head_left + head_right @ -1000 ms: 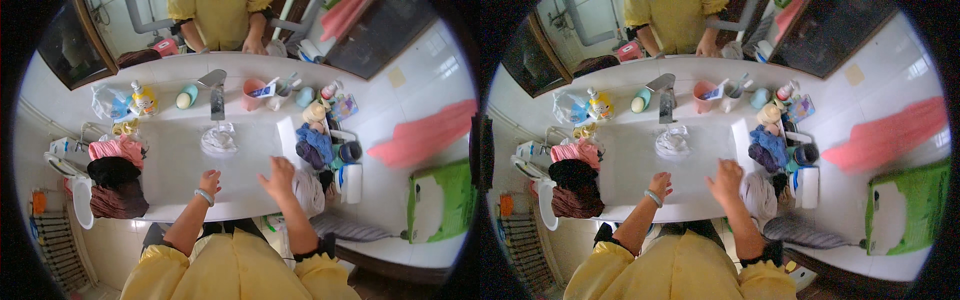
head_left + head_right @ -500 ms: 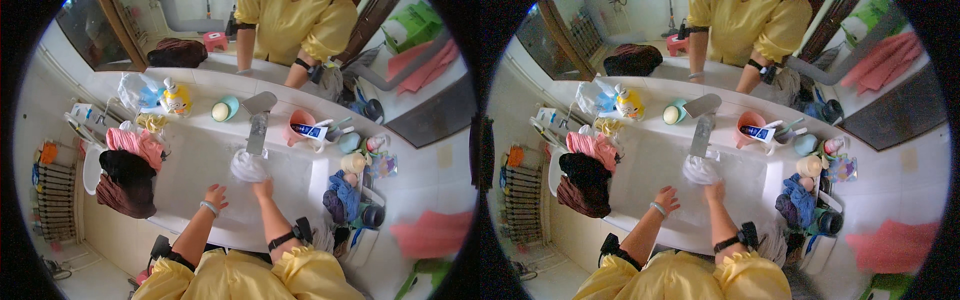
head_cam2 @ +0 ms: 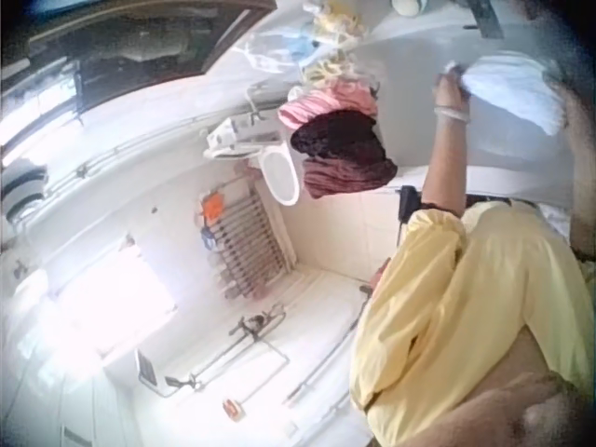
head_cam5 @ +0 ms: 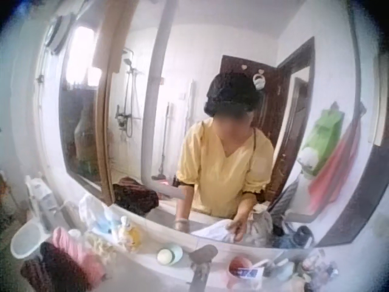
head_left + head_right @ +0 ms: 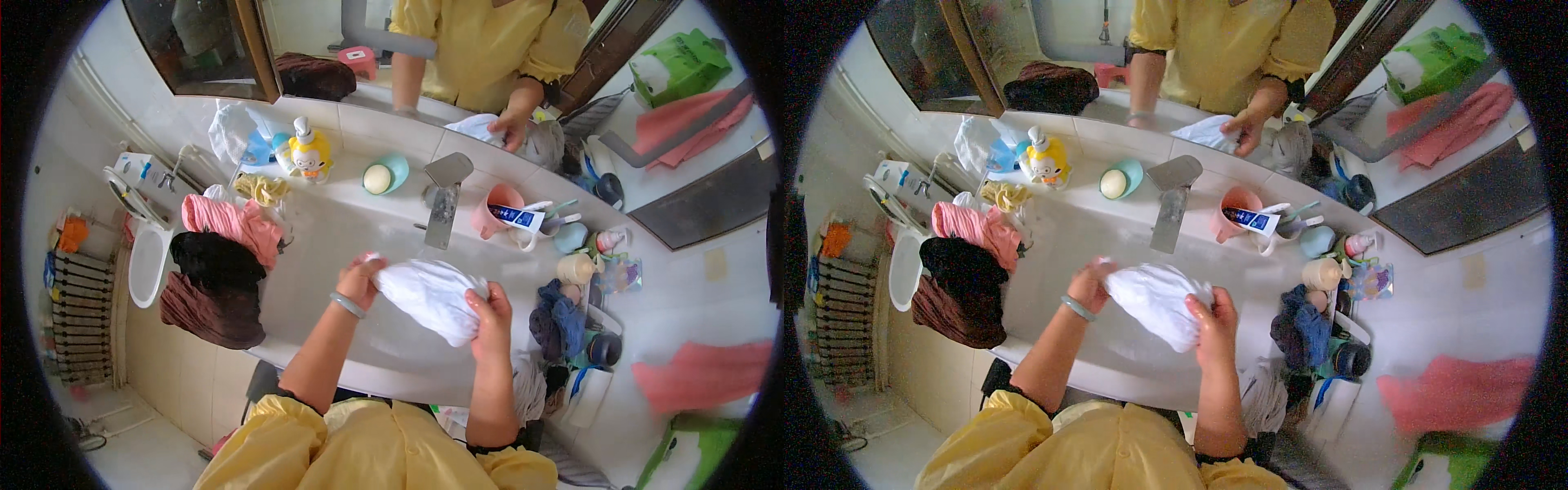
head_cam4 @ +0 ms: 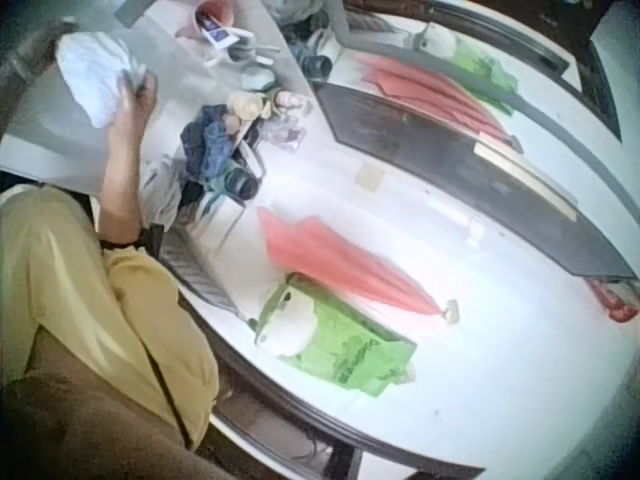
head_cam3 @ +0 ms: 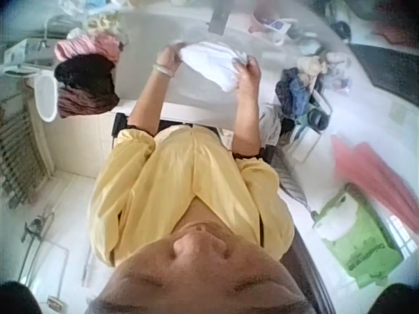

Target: The person is seen hand-washing several items of clothing in a bathroom sink.

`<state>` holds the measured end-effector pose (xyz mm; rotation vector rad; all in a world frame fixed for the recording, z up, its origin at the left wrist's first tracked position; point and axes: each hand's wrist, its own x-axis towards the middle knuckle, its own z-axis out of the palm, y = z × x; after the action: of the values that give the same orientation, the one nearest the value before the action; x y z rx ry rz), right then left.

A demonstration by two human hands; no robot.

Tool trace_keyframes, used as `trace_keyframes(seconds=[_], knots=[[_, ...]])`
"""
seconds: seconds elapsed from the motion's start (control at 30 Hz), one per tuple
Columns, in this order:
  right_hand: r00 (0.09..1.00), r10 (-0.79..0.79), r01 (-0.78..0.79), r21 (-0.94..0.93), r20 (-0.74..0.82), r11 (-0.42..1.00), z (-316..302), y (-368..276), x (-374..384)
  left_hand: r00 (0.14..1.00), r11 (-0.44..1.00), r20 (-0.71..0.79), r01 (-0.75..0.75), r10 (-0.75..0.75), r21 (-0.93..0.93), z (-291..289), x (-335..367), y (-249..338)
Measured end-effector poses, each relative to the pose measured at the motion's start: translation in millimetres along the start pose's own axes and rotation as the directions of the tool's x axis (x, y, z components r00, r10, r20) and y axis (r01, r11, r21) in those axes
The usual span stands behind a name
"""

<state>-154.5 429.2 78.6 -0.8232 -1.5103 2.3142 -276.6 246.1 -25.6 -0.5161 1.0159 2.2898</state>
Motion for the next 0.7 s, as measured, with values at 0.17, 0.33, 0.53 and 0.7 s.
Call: trace_keyframes(seconds=[0.17,0.33,0.53,0.7], knots=[[0.979,-0.013,0.02,0.031,-0.204,0.999,-22,39,8,0.967,0.953,-0.022,-0.246,0.254,0.174,-5,-12,42],[0.958,-0.053,0.023,-0.112,-0.283,0.994,-58,116,40,0.971,0.893,-0.086,-0.17,0.225,0.417,-39,-3,25],[0.914,-0.394,0.118,-0.992,0.092,0.042,-26,149,35,0.968,0.383,-0.202,0.132,0.148,0.914,-114,30,-26],[0.995,0.065,0.085,-0.984,0.076,-0.158,-15,171,50,0.984,0.011,-0.124,0.123,0.13,0.992,-88,31,-22]])
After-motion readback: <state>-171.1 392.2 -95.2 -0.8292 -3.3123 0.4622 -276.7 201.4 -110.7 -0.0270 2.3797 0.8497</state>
